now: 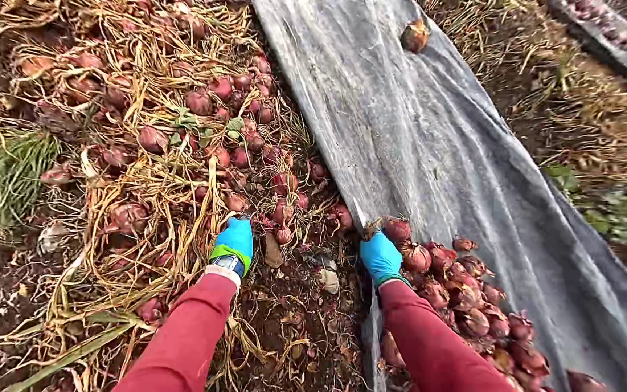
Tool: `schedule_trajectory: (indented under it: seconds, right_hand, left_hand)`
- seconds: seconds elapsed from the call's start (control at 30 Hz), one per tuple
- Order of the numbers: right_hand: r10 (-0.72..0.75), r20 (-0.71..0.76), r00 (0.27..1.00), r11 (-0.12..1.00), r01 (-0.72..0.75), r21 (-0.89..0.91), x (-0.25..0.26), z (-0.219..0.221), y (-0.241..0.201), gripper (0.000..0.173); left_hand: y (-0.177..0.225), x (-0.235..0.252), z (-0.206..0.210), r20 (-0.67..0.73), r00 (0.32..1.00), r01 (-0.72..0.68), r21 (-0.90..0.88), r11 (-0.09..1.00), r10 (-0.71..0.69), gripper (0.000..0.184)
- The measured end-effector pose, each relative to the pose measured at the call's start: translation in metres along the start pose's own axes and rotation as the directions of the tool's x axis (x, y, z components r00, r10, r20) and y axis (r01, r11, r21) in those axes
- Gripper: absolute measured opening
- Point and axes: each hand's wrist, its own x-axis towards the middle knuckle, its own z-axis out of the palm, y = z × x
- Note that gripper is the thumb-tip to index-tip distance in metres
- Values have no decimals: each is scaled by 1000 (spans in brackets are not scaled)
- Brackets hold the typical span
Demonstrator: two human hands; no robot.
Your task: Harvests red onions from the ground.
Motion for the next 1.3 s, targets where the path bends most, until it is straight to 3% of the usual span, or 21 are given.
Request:
schedule_trajectory:
  seconds: [0.1,0.13,0.23,0.4,0.53,0.63,0.73,0.8,0.87,0.97,1.03,1.1,1.2,1.3]
  right_hand:
    - [135,20,991,988,-136,78,8,-24,2,37]
    - [162,31,986,981,-164,105,12,-29,-1,39]
    - [174,107,979,973,-188,132,8,-24,-5,41]
    - [147,229,962,957,-197,213,5,-10,-3,37]
    - [162,375,913,894,-297,336,22,19,6,30]
    - [124,489,864,750,-404,524,37,16,21,31]
    - [-21,617,787,456,-541,707,21,-19,58,36]
    - [-53,620,783,367,-562,741,30,-42,76,40]
    - [-90,653,752,357,-588,726,32,-59,90,50]
    - [-279,734,620,401,-619,675,33,-76,85,70]
    - [-512,685,518,406,-557,725,25,-83,70,74]
    - [-710,535,457,329,-456,827,11,-93,50,71]
    - [-808,300,507,131,-342,931,-15,-107,29,73]
    - [-802,187,567,176,-75,982,-47,-106,38,87]
  left_hand:
    - [5,2,-31,174,985,-23,52,998,14,54]
    - [2,13,-28,172,985,-33,44,998,25,58]
    - [-24,69,33,-73,995,-62,110,992,70,61]
    - [-24,71,20,56,996,-84,213,973,74,73]
    - [-28,70,24,64,998,-22,232,972,8,79]
    - [-14,87,25,44,999,-9,299,954,-4,79]
    - [14,69,11,111,992,-100,430,897,58,79]
    - [47,60,-6,55,995,-93,298,950,81,88]
    - [77,37,-21,-36,994,-99,-3,995,99,93]
    - [126,-8,-48,-112,988,-136,-358,924,102,98]
    - [150,-38,-58,-61,989,-145,-505,851,132,108]
    - [164,-61,-53,4,973,-190,-556,809,231,111]
    - [167,-91,-43,87,920,-314,-418,852,382,91]
    - [146,-125,-52,202,876,-438,-45,898,438,65]
